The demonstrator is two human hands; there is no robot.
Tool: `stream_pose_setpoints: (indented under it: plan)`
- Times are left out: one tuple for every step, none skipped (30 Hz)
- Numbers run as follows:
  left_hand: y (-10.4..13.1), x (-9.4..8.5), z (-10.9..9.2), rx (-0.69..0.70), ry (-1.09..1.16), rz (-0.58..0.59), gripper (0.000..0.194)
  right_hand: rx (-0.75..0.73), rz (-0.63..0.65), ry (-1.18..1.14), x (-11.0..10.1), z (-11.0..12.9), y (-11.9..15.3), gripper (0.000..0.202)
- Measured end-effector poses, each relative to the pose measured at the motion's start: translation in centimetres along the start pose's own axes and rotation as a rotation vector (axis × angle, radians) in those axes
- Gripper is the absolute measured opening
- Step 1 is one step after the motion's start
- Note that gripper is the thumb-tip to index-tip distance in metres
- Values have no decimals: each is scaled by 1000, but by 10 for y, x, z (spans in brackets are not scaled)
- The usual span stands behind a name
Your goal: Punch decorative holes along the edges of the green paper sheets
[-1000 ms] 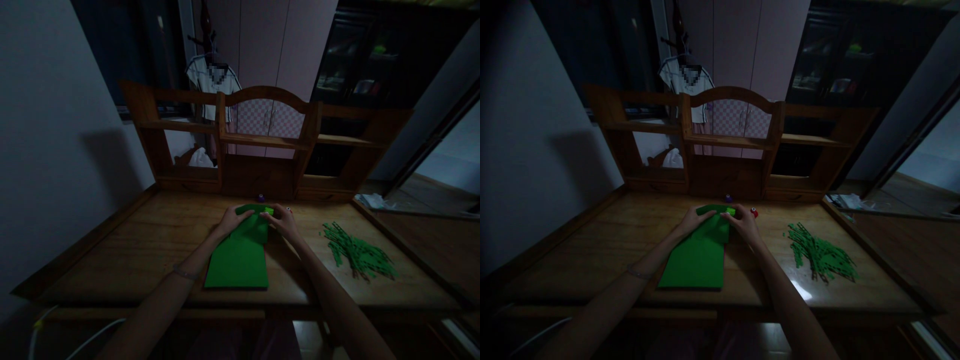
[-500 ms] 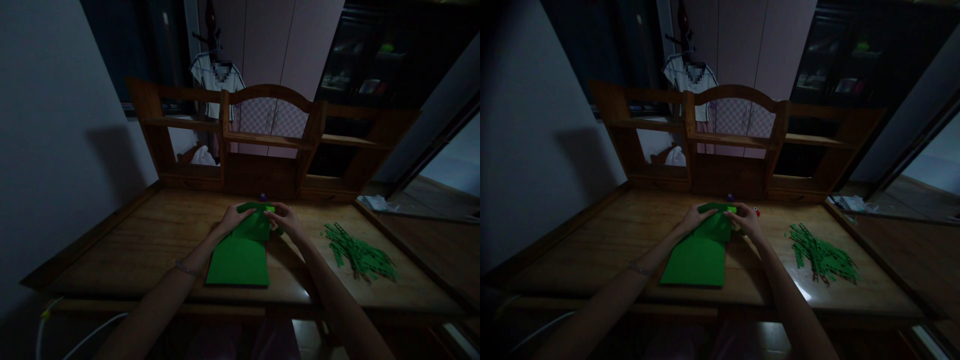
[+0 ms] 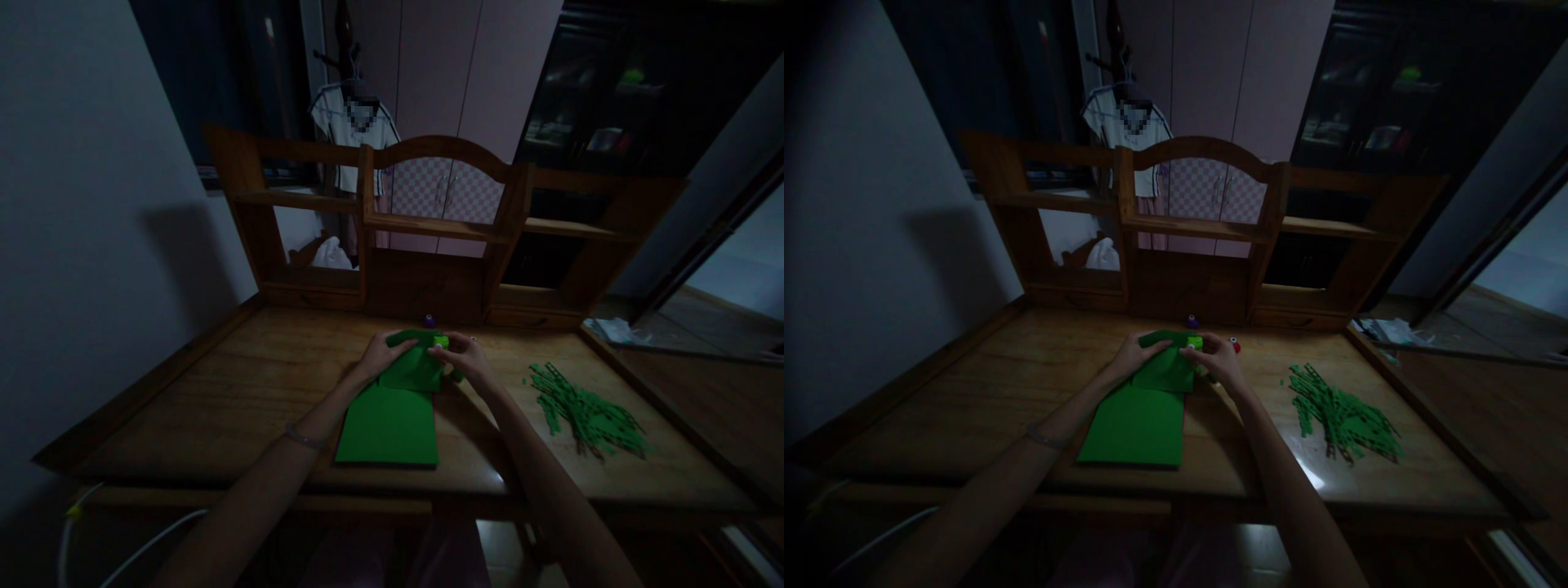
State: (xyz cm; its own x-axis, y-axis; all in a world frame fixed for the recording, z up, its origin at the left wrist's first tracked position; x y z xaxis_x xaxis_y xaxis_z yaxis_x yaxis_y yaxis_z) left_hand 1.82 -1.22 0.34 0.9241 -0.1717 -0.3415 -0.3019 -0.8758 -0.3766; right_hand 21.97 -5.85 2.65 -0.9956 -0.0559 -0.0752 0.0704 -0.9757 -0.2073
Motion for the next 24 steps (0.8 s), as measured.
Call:
stream_pose_setpoints:
  plan:
    - [0, 0, 1, 0, 4, 7, 41, 7, 2, 0, 0, 0, 0, 45]
    - [0, 0, 1, -1, 6, 11, 41, 11, 2, -1, 0, 0, 0, 45]
    - [-1, 0, 2, -3, 7, 13, 41, 13, 1, -2, 0, 0, 0, 44]
    - [-1, 1, 3, -5, 5, 14, 41, 12, 0, -1, 0, 0, 0, 45]
    - [-1, 1, 4, -8, 2, 12, 41, 9, -2, 0, -1, -1, -1, 45]
    - [-1, 1, 5, -12, -1, 7, 40, 9, -4, 4, -1, -2, -1, 46]
    - [-1, 1, 5, -18, -2, 2, 40, 10, -5, 10, -1, -3, -2, 46]
    - [-1, 1, 5, -24, -1, -4, 40, 9, -5, 14, -2, -4, -3, 46]
    - [-1, 1, 4, -31, 2, -7, 41, 6, -5, 16, -2, -4, -3, 47]
    - [-1, 1, 4, -37, 6, -8, 41, 3, -5, 16, -2, -5, -4, 47]
    - [0, 1, 3, -40, 11, -3, 41, 1, -6, 14, -3, -6, -4, 47]
    - [0, 1, 2, -39, 18, 4, 41, -2, -8, 11, -3, -7, -5, 47]
    - [0, 1, 1, -37, 24, 12, 41, -2, -7, 8, -3, -7, -5, 46]
    - [0, 1, 1, -34, 29, 17, 41, -2, -4, 7, -3, -8, -5, 45]
    - [1, 1, 0, -32, 31, 22, 41, -5, 0, 6, -3, -8, -5, 44]
    - [0, 1, 0, -32, 31, 22, 41, -8, 7, 7, -3, -8, -5, 43]
    - [0, 1, 0, -32, 29, 21, 41, -11, 13, 8, -3, -8, -5, 42]
    - [0, 1, 0, -33, 26, 19, 41, -11, 17, 9, -3, -8, -5, 41]
    - [0, 1, 0, -35, 25, 18, 42, -9, 17, 11, -3, -8, -4, 41]
    - [0, 1, 0, -37, 23, 16, 42, -6, 13, 13, -3, -8, -4, 41]
    - [0, 1, 0, -38, 21, 14, 42, 0, 7, 15, -3, -8, -4, 42]
    - [0, 0, 0, -38, 18, 11, 42, 5, 4, 16, -3, -8, -4, 42]
    - [0, 0, 0, -37, 14, 9, 42, 8, 2, 15, -3, -8, -4, 43]
    - [1, 0, 0, -36, 10, 8, 42, 9, 1, 12, -2, -8, -4, 43]
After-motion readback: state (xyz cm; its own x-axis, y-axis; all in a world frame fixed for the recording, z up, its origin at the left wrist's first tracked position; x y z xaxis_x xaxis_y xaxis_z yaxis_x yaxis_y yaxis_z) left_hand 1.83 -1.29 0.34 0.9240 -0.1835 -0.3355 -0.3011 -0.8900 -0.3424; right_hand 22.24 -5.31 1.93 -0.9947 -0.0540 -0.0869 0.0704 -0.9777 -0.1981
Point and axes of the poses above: each hand's wrist, its own y-axis away from the middle knuckle, its own x-axis out of the palm, z = x × y, the point moved 1 cm from there along -y, towards the middle knuckle, and after that the axes turned 4 degrees about -y, right-handed, at the moved point
